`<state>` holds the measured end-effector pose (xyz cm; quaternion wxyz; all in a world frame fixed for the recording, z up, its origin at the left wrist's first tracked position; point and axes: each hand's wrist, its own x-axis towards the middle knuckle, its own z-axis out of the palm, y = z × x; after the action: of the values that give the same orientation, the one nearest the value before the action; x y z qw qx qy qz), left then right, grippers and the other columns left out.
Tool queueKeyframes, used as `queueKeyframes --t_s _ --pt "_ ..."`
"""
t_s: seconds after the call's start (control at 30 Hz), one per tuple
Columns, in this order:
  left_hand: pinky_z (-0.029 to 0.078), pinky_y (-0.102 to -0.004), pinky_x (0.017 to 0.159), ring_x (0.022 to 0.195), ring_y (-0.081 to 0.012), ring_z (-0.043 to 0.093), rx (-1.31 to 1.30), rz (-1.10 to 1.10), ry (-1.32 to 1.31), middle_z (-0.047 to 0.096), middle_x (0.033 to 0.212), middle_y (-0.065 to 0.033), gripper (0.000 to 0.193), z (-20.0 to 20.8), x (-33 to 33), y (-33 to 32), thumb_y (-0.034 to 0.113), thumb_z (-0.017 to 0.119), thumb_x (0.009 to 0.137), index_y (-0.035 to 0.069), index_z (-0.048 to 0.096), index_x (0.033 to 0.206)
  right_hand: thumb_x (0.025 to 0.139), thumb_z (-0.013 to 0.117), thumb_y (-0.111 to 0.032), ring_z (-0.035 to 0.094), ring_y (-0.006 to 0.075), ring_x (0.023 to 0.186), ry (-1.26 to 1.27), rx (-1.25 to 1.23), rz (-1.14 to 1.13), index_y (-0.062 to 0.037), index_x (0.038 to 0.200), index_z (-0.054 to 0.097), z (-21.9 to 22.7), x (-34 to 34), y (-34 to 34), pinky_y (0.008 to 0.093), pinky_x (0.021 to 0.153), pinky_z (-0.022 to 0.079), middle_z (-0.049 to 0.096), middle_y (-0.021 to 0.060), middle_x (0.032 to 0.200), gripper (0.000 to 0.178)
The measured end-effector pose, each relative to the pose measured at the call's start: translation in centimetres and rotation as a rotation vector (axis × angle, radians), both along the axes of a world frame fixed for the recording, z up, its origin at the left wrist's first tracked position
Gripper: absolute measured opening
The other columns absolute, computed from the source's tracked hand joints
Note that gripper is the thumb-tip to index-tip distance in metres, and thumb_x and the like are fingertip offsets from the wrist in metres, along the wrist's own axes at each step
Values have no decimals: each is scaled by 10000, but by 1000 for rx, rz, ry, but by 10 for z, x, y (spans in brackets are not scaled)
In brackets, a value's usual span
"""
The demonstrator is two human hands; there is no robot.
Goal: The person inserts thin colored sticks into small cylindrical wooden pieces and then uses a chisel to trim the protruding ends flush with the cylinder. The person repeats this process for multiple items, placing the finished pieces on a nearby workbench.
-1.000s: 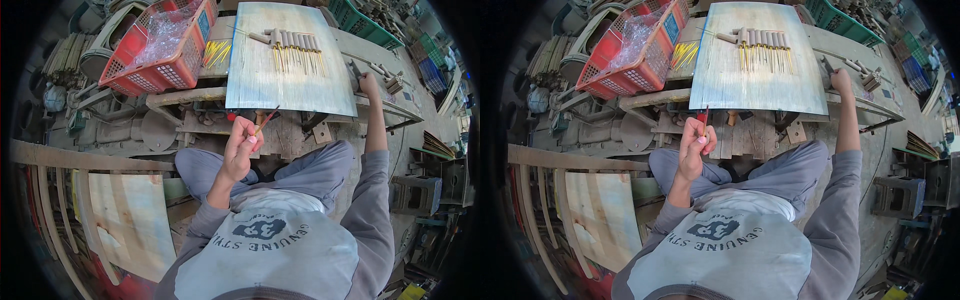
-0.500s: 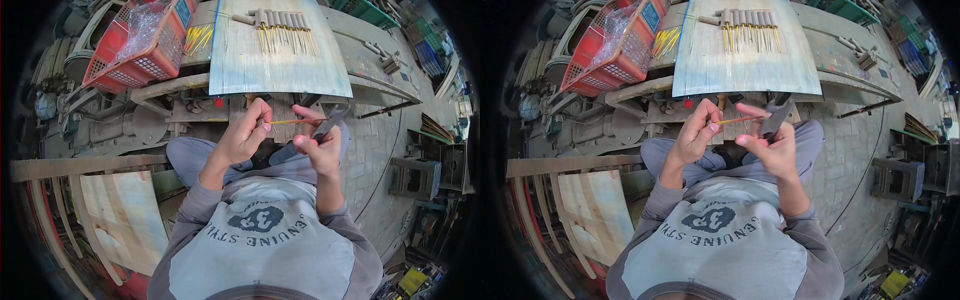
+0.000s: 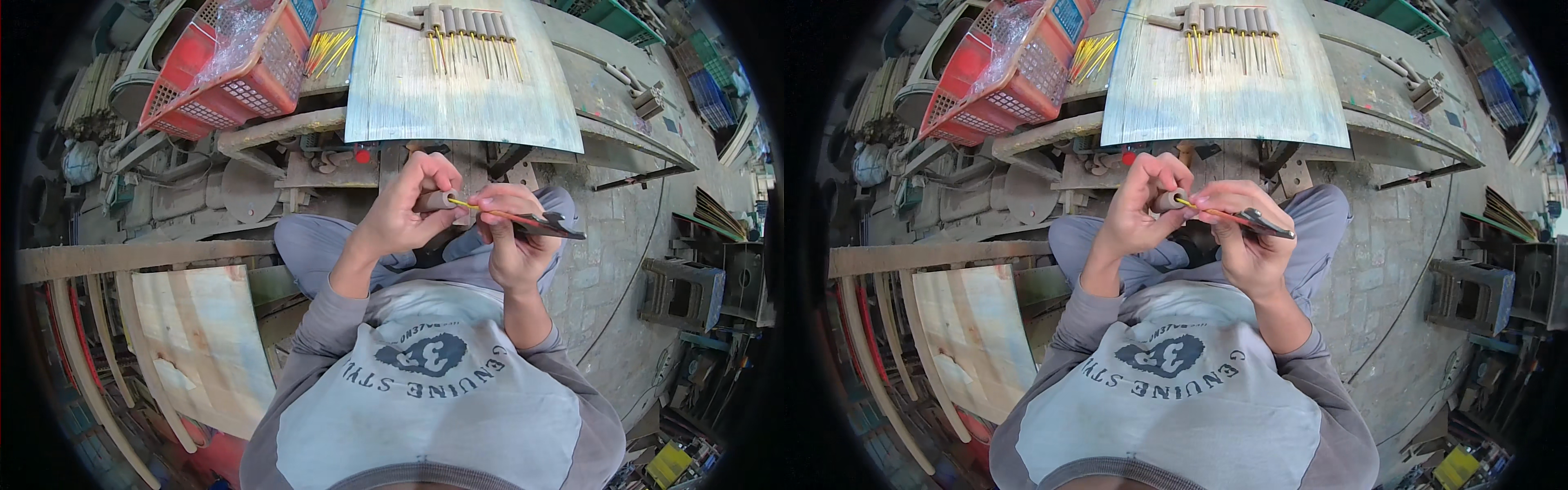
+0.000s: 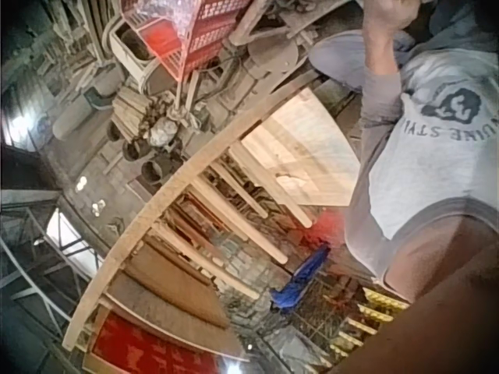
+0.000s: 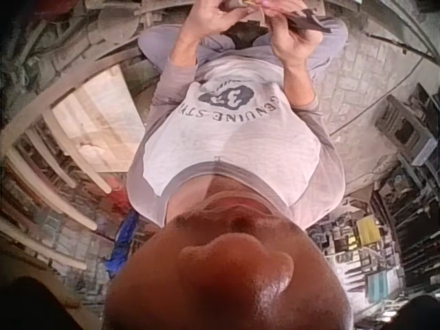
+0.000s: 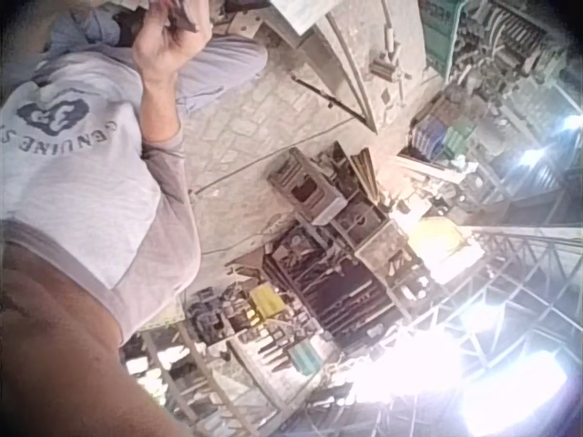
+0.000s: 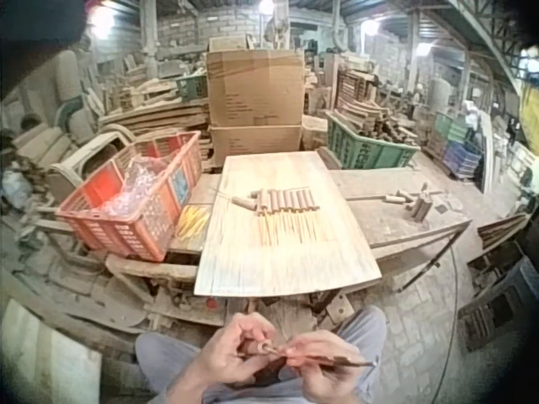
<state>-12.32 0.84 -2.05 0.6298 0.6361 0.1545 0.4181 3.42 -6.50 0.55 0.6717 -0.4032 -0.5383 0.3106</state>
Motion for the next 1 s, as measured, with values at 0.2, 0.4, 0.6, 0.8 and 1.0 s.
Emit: queueKeyframes --t_s 0.2,0.4,0.6,0.8,1.0 --pt "470 -226 776 894 -118 573 202 136 -56 577 1006 -78 243 -4 -6 7 73 689 840 -10 536 1009 782 607 81 638 187 793 -63 35 4 40 878 671 8 -3 6 241 669 503 658 145 913 123" --pt "436 -306 852 959 -189 561 102 114 8 592 1001 -120 291 -9 -11 3 147 676 864 -8 509 1044 737 587 128 645 208 790 -89 78 -13 43 892 666 10 -8 9 266 681 517 665 151 894 193" --pt "427 -305 850 933 -179 555 95 111 -7 591 991 -108 299 -9 -12 2 161 675 867 -8 506 1046 702 563 157 652 218 776 -149 113 -1 46 902 658 11 -7 10 275 676 522 668 160 887 248" --pt "426 -303 829 909 -173 549 80 106 -26 588 972 -104 302 -9 -10 3 175 674 869 4 497 1044 693 584 151 657 219 764 -164 111 -5 42 895 661 11 -8 9 278 661 520 671 152 872 243" --pt "420 -299 809 884 -170 537 100 112 -51 580 958 -106 307 -8 -10 3 182 677 867 8 491 1038 687 595 152 657 215 755 -190 128 -17 37 899 665 13 -11 9 277 656 522 673 147 872 250"
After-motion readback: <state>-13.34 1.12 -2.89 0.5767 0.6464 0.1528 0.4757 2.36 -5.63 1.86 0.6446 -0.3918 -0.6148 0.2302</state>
